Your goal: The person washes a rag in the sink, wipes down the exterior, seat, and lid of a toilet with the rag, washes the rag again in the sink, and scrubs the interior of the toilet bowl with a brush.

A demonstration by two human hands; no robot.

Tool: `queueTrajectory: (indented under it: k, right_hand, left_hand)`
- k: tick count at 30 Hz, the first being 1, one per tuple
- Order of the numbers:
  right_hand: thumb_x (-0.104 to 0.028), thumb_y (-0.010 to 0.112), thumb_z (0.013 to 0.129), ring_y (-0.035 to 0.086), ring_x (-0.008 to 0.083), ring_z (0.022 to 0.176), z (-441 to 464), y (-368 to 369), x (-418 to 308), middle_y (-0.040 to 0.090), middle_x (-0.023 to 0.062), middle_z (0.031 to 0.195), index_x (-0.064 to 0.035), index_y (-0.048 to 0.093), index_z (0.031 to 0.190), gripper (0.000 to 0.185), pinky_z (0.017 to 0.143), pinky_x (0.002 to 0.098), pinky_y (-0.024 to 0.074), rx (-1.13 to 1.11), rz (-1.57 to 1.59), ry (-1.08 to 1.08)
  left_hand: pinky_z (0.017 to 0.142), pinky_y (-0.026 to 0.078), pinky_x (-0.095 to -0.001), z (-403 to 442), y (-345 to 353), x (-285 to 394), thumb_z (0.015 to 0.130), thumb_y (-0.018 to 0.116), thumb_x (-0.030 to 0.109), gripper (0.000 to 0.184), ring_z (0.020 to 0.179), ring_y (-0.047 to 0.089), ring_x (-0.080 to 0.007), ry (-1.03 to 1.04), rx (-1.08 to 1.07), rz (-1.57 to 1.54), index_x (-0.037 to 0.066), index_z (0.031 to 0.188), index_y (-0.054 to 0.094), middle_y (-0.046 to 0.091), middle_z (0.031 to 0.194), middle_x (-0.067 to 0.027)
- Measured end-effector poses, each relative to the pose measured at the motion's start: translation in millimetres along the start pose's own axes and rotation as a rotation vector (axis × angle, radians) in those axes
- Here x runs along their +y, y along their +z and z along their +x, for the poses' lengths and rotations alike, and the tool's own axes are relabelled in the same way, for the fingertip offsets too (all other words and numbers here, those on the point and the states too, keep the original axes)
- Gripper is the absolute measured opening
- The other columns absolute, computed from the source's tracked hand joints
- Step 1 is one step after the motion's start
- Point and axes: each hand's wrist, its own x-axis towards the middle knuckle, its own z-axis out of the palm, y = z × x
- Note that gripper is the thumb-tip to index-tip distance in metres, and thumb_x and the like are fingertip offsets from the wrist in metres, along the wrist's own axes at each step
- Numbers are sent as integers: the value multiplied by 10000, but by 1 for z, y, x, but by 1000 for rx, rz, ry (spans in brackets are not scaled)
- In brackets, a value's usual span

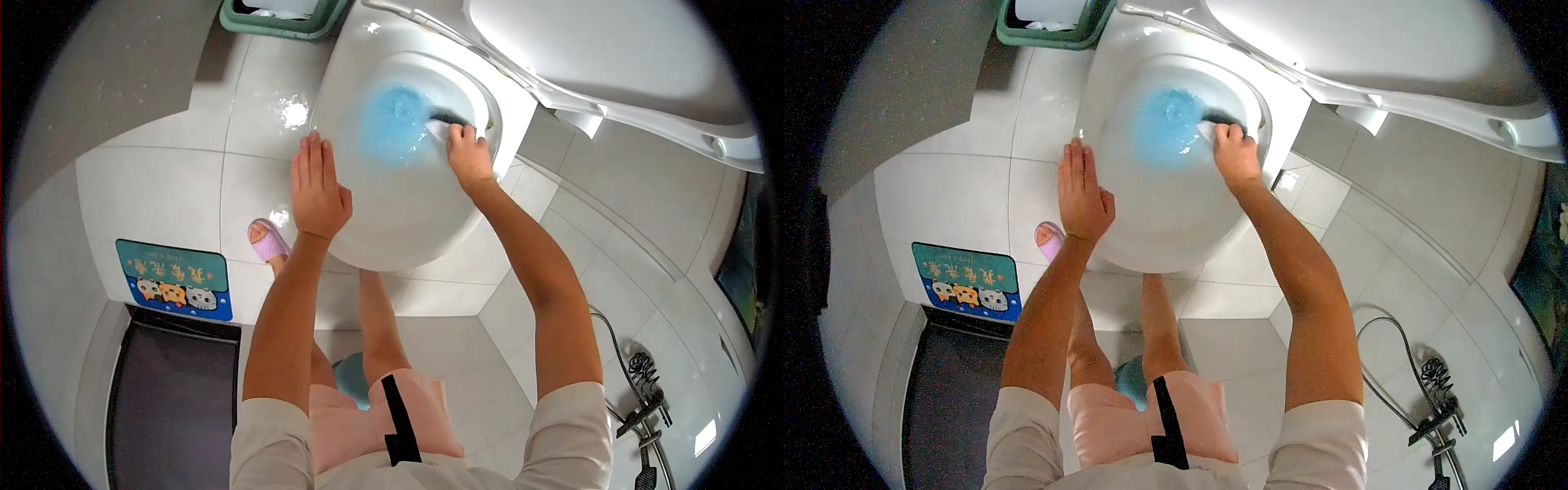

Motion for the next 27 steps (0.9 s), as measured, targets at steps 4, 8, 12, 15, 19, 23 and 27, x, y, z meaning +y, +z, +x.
queueTrajectory:
  k: [4, 8, 12, 15, 19, 23, 27]
  right_hand:
    - [-89, 603, 804, 578, 234, 732, -2, -8, 7, 547, 71, 823, -69, 595, 924, 122, 577, 349, 540, -155, 4, 242]
    - [-136, 616, 873, 618, 272, 778, 6, 7, 0, 594, 116, 834, -28, 539, 937, 147, 488, 392, 538, 14, 725, 866]
    - [-270, 596, 934, 604, 237, 764, 51, -16, -57, 539, 124, 891, 20, 437, 994, 337, 524, 437, 592, 297, 1794, 1714]
    - [-294, 571, 946, 561, 207, 683, 92, -57, -61, 515, 110, 876, -7, 427, 1024, 331, 525, 425, 592, 401, 2075, 1824]
    - [-314, 590, 933, 531, 190, 654, 137, -106, -65, 513, 105, 805, 3, 434, 952, 354, 646, 427, 610, 396, 2375, 1448]
    - [-277, 557, 956, 594, 244, 710, 155, -79, -75, 546, 133, 866, 6, 469, 994, 299, 594, 426, 595, 298, 2383, 1293]
    - [-306, 498, 989, 601, 300, 747, 143, -26, -25, 532, 177, 1007, 21, 484, 1072, 337, 591, 434, 606, 477, 2529, 1748]
  left_hand:
    - [1122, 244, -533, 1, 1, 1, 716, 496, 9, 717, 1388, 256, -437, -26, -8, -8, -79, 1404, 314, 273, 1498, -253]
    - [1118, 255, -530, 3, -1, 3, 724, 500, 18, 704, 1386, 277, -415, -32, -8, 26, -82, 1399, 328, 298, 1492, -245]
    - [1129, 237, -536, 4, -1, 3, 703, 490, -8, 728, 1377, 265, -461, -25, 11, -5, -75, 1404, 308, 281, 1489, -269]
    - [1129, 236, -538, 4, 0, 4, 700, 492, -8, 723, 1377, 267, -457, -12, 20, -2, -77, 1399, 318, 281, 1488, -269]
    - [1128, 227, -542, 3, 2, 3, 692, 493, -9, 737, 1380, 263, -456, -35, -10, 8, -82, 1402, 308, 277, 1490, -271]
    - [1127, 223, -539, 2, 2, 5, 697, 487, -3, 741, 1384, 256, -458, -48, -11, 3, -83, 1408, 295, 269, 1496, -269]
    - [1124, 226, -538, 1, 3, 2, 699, 491, 3, 748, 1385, 254, -460, -7, 10, 9, -86, 1413, 288, 265, 1497, -273]
